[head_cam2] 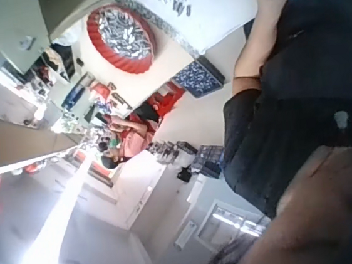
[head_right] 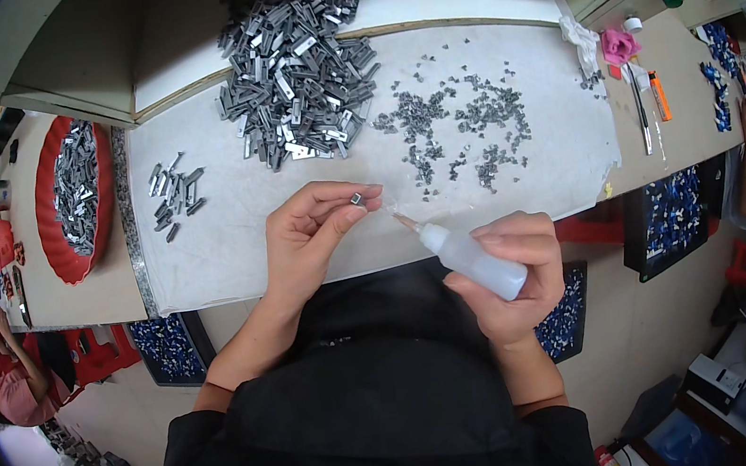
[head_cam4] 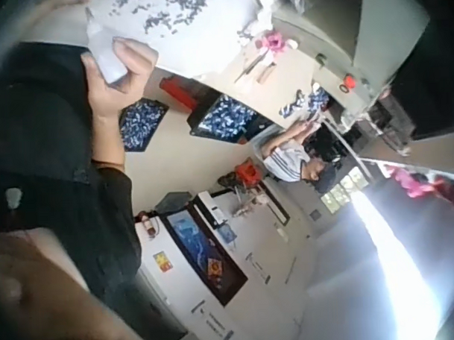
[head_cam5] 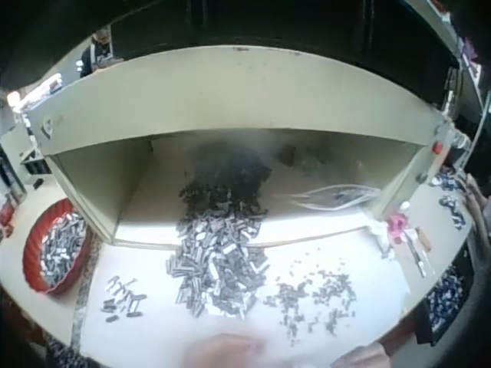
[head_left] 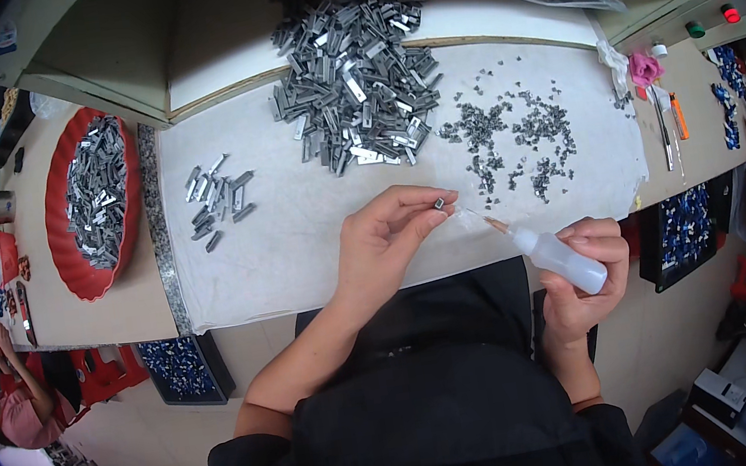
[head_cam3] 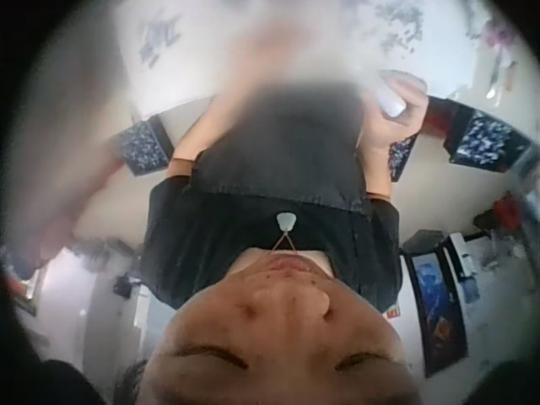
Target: The person applies adhesive from a bottle to small electronic components, then assembles them by hand.
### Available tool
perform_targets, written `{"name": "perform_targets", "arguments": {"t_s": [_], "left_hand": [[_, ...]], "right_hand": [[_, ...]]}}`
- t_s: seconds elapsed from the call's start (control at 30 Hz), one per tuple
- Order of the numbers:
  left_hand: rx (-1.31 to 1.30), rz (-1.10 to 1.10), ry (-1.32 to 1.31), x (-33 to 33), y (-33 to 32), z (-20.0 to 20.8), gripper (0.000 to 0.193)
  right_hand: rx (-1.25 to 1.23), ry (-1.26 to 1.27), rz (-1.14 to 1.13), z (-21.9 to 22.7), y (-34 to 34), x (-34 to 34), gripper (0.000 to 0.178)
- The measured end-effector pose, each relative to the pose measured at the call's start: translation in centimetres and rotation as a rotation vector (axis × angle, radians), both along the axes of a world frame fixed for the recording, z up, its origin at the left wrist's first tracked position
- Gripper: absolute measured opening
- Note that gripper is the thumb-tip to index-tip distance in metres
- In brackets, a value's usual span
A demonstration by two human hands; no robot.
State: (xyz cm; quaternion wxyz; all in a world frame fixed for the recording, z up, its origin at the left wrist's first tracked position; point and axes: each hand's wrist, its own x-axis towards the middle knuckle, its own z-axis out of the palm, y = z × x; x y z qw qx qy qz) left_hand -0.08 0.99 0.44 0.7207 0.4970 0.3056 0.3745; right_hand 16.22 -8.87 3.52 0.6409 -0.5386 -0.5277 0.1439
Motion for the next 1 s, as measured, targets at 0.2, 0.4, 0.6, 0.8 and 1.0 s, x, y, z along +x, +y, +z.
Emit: {"name": "perform_targets", "arguments": {"t_s": [0.2, 0.4, 0.6, 0.8, 1.0], "left_hand": [[0.051, -0.03, 0.06, -0.15, -0.45, -0.03, 0.018], [0.063, -0.033, 0.086, -0.2, -0.25, 0.05, 0.018], [0.074, -0.028, 0.07, -0.14, -0.2, 0.01, 0.018], [0.048, 0.028, 0.054, 0.01, -0.35, -0.25, 0.015], [0.052, 0.033, 0.057, 0.01, -0.38, -0.21, 0.015]], "right_hand": [[-0.009, -0.133, 0.064, 0.05, 0.15, -0.42, 0.042], [-0.018, -0.176, 0.085, 0.09, 0.5, -0.65, 0.043], [-0.031, -0.205, 0.084, 0.2, 0.71, -0.73, 0.043], [-0.047, -0.225, 0.07, 0.18, 0.67, -0.73, 0.043], [-0.039, -0.241, 0.074, 0.13, 0.67, -0.78, 0.042]]}}
